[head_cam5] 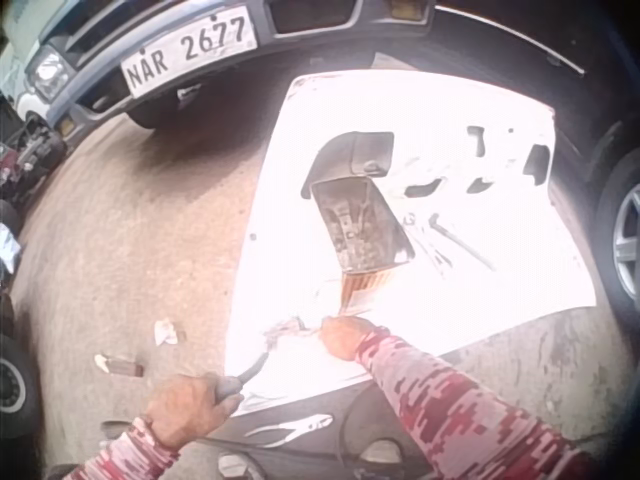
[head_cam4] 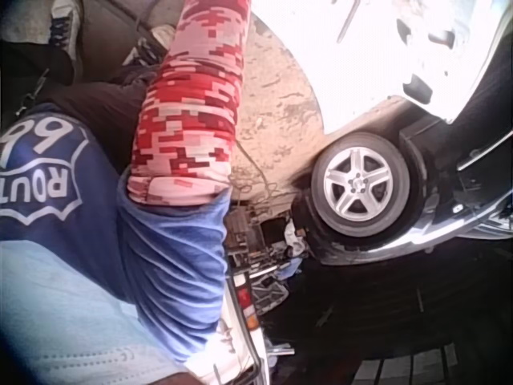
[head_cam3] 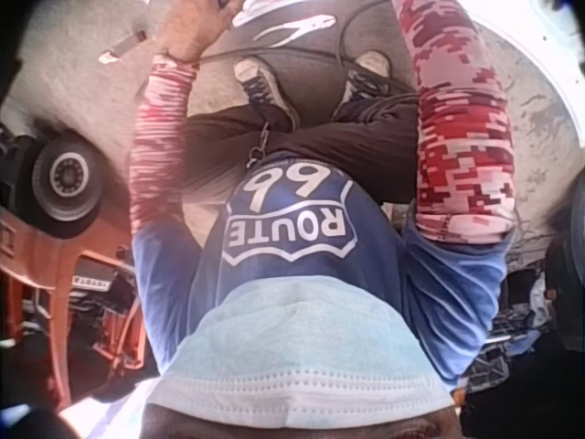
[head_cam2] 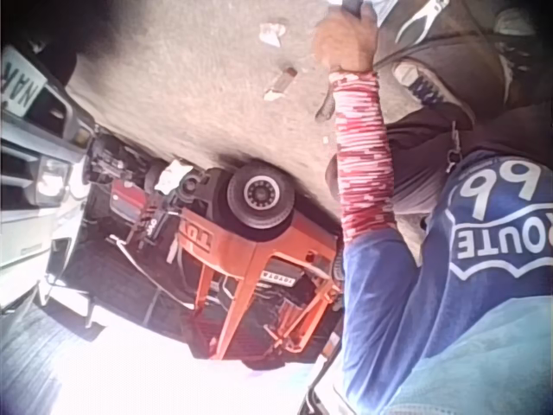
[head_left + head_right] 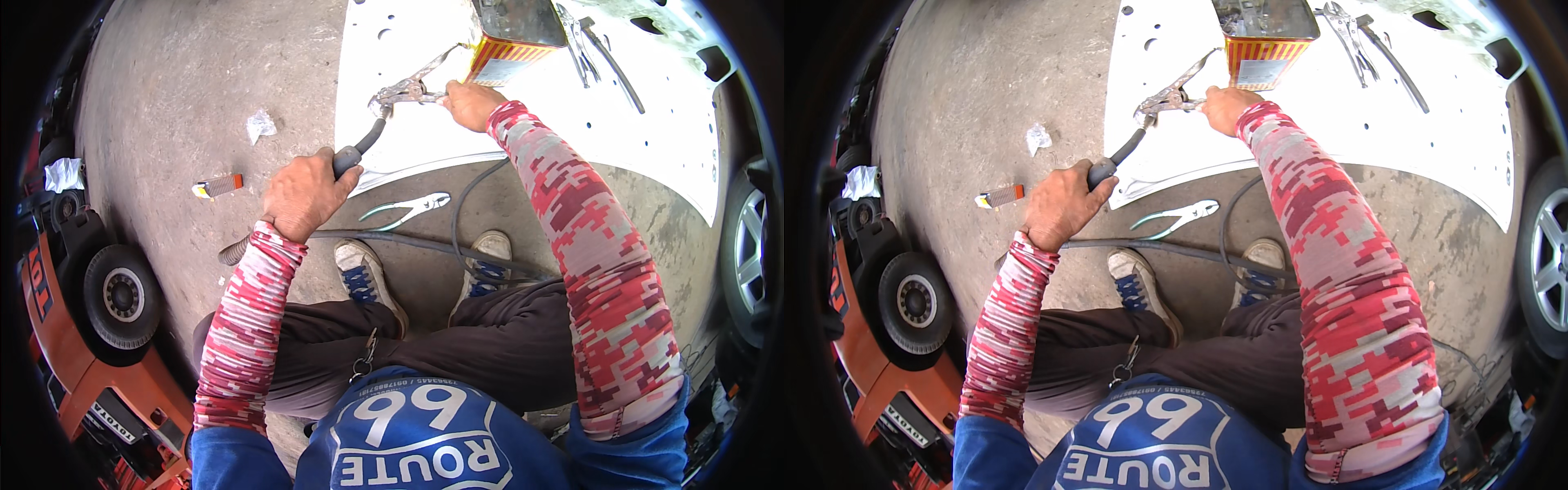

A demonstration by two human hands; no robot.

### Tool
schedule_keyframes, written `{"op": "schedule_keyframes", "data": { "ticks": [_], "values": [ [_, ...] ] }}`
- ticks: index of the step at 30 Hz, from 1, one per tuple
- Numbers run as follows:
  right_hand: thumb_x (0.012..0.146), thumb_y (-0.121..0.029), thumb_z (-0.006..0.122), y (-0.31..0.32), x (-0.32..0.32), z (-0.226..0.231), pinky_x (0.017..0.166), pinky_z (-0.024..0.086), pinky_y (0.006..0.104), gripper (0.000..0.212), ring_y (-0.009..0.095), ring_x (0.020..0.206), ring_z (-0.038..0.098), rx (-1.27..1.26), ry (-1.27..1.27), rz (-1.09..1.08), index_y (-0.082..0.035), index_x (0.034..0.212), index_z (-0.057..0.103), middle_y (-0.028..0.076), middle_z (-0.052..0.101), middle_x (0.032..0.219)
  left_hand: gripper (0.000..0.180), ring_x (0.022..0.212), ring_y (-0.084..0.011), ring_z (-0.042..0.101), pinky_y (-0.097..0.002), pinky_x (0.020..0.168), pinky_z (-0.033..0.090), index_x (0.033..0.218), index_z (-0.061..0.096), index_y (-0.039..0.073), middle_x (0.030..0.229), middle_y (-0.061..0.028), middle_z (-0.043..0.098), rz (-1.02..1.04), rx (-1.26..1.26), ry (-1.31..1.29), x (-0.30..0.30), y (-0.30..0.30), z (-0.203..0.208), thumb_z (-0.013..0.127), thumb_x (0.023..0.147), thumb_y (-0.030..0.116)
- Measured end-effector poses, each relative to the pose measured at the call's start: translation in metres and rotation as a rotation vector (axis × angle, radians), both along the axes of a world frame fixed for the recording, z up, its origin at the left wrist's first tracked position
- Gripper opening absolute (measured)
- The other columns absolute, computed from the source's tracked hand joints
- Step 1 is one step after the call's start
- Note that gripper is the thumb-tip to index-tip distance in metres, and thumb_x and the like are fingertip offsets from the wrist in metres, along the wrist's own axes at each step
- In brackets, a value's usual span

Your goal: The person welds a small metal piece onto a white car door panel using a welding torch and pliers. They repeatedly heat and tack the piece, then use a hammer to adjust it.

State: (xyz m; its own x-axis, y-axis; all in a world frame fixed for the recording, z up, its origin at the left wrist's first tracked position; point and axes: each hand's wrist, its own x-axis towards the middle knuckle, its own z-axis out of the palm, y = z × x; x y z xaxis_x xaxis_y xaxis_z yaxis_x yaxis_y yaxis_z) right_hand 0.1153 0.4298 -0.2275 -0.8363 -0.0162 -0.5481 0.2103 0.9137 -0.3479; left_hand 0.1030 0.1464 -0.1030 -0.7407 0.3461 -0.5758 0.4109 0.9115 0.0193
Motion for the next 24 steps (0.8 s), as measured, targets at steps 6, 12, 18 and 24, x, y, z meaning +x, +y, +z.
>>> {"op": "schedule_keyframes", "data": {
  "ticks": [6, 12, 18, 24],
  "values": [
    [0.111, -0.037, 0.044, 0.004, -0.006, -0.001, 0.099, 0.051, 0.0523, 0.043, 0.042, 0.115, 0.067, -0.002, 0.022, 0.002, 0.002, 0.124, 0.058, 0.026, 0.07, 0.118, 0.059, 0.057, -0.0239, 0.069, -0.039, 0.057, 0.057, 0.096, 0.07, -0.002, 0.064, -0.0112, 0.065, 0.165, 0.069, -0.147, -0.015, 0.002, 0.003, 0.057, 0.102, 0.055],
    [0.11, -0.036, 0.043, 0.004, -0.007, -0.005, 0.1, 0.05, 0.0522, 0.042, 0.041, 0.115, 0.067, -0.018, 0.02, -0.016, 0.001, 0.123, 0.059, 0.026, 0.07, 0.119, 0.062, 0.043, -0.0144, 0.059, -0.0298, 0.04, 0.049, 0.098, 0.068, -0.006, 0.059, -0.0046, 0.058, 0.423, 0.122, -0.295, -0.019, 0.002, 0.007, 0.056, 0.103, 0.055],
    [0.11, -0.038, 0.044, 0.004, -0.009, -0.008, 0.1, 0.05, 0.0514, 0.044, 0.041, 0.116, 0.067, -0.019, 0.019, -0.034, 0.0, 0.125, 0.06, 0.025, 0.071, 0.119, 0.064, 0.043, -0.0137, 0.059, -0.0287, 0.038, 0.049, 0.095, 0.067, -0.006, 0.058, -0.0041, 0.057, 0.405, 0.111, -0.26, -0.02, 0.004, 0.004, 0.056, 0.103, 0.057],
    [0.111, -0.039, 0.042, 0.002, -0.01, -0.008, 0.101, 0.051, 0.0503, 0.045, 0.037, 0.117, 0.067, -0.003, -0.005, -0.038, 0.0, 0.125, 0.061, 0.022, 0.071, 0.119, 0.063, 0.043, -0.0127, 0.059, -0.0275, 0.038, 0.05, 0.088, 0.063, -0.002, 0.057, -0.002, 0.055, 0.394, 0.146, -0.246, -0.019, 0.004, 0.002, 0.055, 0.103, 0.059]
  ]
}}
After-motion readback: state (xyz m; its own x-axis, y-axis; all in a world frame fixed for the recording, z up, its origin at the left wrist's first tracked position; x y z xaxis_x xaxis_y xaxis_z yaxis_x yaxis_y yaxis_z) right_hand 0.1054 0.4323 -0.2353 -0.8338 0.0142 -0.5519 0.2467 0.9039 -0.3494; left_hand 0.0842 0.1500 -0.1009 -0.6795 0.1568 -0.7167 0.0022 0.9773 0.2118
